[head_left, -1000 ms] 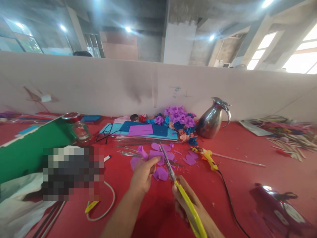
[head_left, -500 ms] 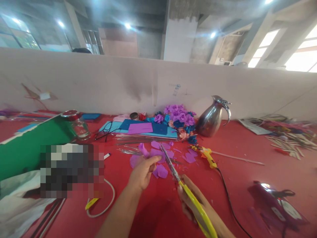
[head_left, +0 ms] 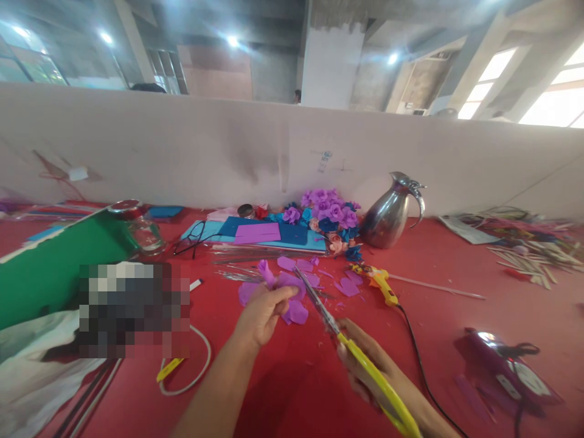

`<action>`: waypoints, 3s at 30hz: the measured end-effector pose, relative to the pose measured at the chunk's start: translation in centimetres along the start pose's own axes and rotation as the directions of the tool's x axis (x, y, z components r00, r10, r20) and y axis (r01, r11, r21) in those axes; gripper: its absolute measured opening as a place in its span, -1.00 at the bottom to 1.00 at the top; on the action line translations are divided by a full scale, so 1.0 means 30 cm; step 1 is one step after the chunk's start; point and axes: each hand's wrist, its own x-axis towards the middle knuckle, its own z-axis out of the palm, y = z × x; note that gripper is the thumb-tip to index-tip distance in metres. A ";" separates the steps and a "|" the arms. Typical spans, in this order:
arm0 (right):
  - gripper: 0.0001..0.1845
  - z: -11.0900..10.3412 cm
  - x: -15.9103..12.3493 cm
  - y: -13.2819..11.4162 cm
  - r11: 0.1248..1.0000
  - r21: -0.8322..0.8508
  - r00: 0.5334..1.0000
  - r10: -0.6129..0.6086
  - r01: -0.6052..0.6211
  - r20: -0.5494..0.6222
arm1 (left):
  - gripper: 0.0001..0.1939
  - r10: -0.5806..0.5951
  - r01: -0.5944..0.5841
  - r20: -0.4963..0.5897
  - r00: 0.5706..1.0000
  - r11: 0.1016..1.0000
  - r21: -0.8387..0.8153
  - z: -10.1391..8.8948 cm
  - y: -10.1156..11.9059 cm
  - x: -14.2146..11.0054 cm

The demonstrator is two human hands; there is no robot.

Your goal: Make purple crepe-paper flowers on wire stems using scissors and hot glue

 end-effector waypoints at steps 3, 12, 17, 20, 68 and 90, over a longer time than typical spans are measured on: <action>-0.20 -0.026 -0.002 0.012 0.999 -0.050 0.998 -0.001 0.004 0.061 | -0.65 -0.004 0.004 0.016 1.000 1.000 0.009 0.001 0.006 -0.004; -0.62 -0.104 0.080 0.079 0.770 -0.615 0.942 -0.310 0.171 -0.125 | -0.62 0.087 -0.085 -0.045 0.995 0.996 0.040 -0.008 -0.008 0.010; -0.59 -0.143 0.153 0.075 0.385 -0.917 0.904 -0.348 -0.104 -0.249 | -0.61 0.115 -0.114 -0.056 0.992 0.993 0.026 -0.017 -0.028 0.029; -0.58 -0.159 0.175 0.069 0.261 -0.961 0.898 -0.394 -0.092 -0.193 | -0.63 0.090 -0.092 -0.055 0.994 0.995 -0.030 -0.011 -0.034 0.033; -0.55 -0.502 0.375 0.077 0.684 -0.667 0.780 -0.231 -0.295 -0.581 | -0.73 -0.027 0.014 0.035 0.999 0.946 0.324 0.021 -0.045 0.018; -0.63 -0.358 0.142 -0.049 0.971 -0.036 0.937 -0.238 0.236 -0.254 | -0.67 -0.136 0.146 -0.063 0.989 0.966 0.211 -0.042 -0.083 -0.134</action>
